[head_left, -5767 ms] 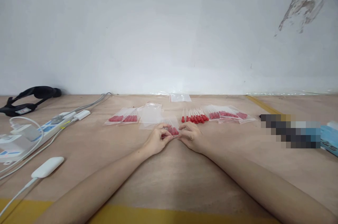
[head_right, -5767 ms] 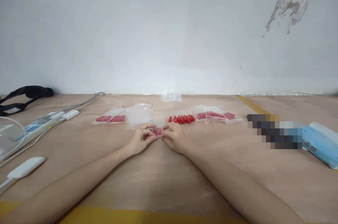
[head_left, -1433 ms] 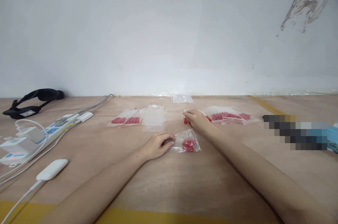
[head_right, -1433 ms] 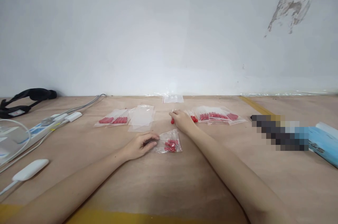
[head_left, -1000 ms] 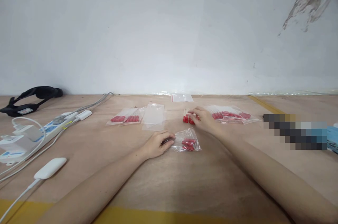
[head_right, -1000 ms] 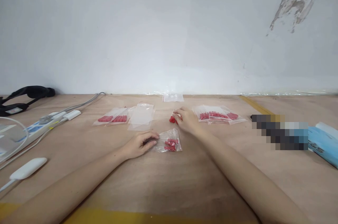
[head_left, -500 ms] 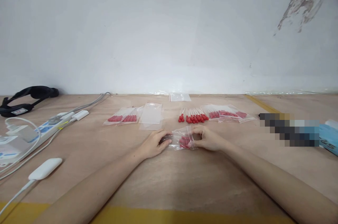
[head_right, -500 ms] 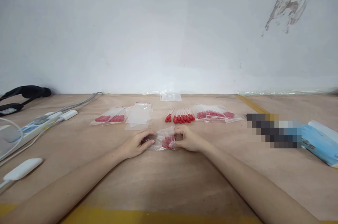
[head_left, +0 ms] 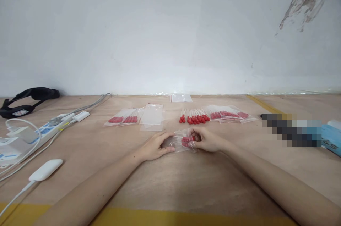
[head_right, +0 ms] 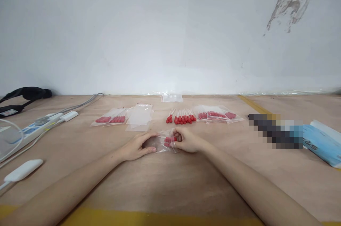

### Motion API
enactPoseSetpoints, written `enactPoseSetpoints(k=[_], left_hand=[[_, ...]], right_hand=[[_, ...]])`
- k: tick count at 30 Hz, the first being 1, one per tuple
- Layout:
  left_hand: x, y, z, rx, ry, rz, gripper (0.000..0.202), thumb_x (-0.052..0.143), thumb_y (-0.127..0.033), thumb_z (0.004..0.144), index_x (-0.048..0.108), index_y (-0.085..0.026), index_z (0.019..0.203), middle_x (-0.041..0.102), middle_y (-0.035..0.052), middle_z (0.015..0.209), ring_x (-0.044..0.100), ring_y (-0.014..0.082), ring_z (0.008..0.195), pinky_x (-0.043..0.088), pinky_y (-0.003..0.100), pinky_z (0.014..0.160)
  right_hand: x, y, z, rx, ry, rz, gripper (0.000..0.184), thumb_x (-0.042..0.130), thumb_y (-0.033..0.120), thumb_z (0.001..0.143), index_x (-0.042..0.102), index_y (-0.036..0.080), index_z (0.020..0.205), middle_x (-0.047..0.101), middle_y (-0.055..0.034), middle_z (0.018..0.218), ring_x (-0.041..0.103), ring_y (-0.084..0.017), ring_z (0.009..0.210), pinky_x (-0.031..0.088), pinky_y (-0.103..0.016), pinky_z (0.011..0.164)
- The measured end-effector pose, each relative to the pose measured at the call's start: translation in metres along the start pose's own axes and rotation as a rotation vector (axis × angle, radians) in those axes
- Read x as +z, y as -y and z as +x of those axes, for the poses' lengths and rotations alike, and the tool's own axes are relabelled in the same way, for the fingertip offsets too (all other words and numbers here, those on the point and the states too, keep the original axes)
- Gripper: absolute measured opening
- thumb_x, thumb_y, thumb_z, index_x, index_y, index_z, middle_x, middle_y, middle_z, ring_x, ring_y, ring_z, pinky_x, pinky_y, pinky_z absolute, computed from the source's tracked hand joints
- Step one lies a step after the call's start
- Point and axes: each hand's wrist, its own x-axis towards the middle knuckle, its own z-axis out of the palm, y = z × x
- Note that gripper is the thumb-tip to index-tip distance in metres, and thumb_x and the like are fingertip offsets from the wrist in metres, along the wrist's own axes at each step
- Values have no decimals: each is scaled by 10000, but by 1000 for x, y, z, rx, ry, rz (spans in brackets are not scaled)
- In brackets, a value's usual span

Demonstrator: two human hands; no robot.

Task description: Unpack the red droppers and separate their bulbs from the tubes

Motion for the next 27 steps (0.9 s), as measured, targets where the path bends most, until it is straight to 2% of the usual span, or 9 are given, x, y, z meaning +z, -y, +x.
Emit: enactPoseSetpoints(k=[4, 8, 12, 15, 20, 22, 27], left_hand=[[-1, -1, 0, -29, 23, -18, 487, 517, -434, 791, 414, -236, 1224, 550, 53, 1107, 534, 184, 908, 421, 298, 790], [-1, 0, 0, -53, 28, -23, 495, 524, -442, 783, 416, -242, 1223, 548, 51, 1117, 536, 189, 917, 423, 301, 792], [0, 1, 0, -48, 25, -29, 499, 531, -445, 778, 420, -240, 1219, 551, 52, 1115, 532, 191, 942, 418, 306, 816], [1, 1, 0, -49, 33, -38, 499, 531, -442, 779, 417, -241, 1221, 549, 51, 1126, 528, 194, 958, 413, 311, 830], [0, 0, 0, -55, 29, -46, 504, 528, -445, 779, 419, -234, 1224, 543, 62, 1132, 524, 201, 970, 413, 316, 836], [0, 0, -1, -57, 25, -41, 495, 526, -445, 780, 429, -231, 1216, 542, 65, 1131, 532, 196, 947, 420, 313, 823], [0, 0, -1, -69, 37, -21, 492, 516, -452, 783, 429, -231, 1214, 550, 63, 1120, 553, 185, 884, 438, 312, 788]], right_hand=[[1, 0, 0, -40, 24, -8, 287, 679, 325, 611, 553, 169, 817, 572, 10, 764, 494, -106, 659, 383, -213, 570], [2, -4, 2, 7, -44, -5, 204, 632, 334, 655, 536, 163, 715, 527, 26, 635, 454, -84, 564, 343, -198, 496], [-1, -4, 2, 45, -73, -18, 262, 654, 376, 622, 547, 161, 724, 538, 20, 642, 459, -86, 560, 350, -201, 492], [-2, -1, 0, -5, -57, -89, 307, 709, 319, 546, 577, 169, 779, 583, 12, 734, 499, -108, 640, 374, -211, 544], [-1, -2, 0, 26, -110, -114, 188, 632, 190, 586, 575, 158, 762, 602, -7, 750, 523, -117, 670, 392, -220, 577], [-5, -3, 0, 58, -116, -27, 198, 636, 187, 584, 565, 156, 767, 603, -9, 759, 534, -117, 678, 402, -223, 585], [-28, -9, -2, 216, -79, 360, 363, 706, 262, 565, 551, 145, 873, 595, 5, 695, 531, -96, 609, 418, -235, 571]])
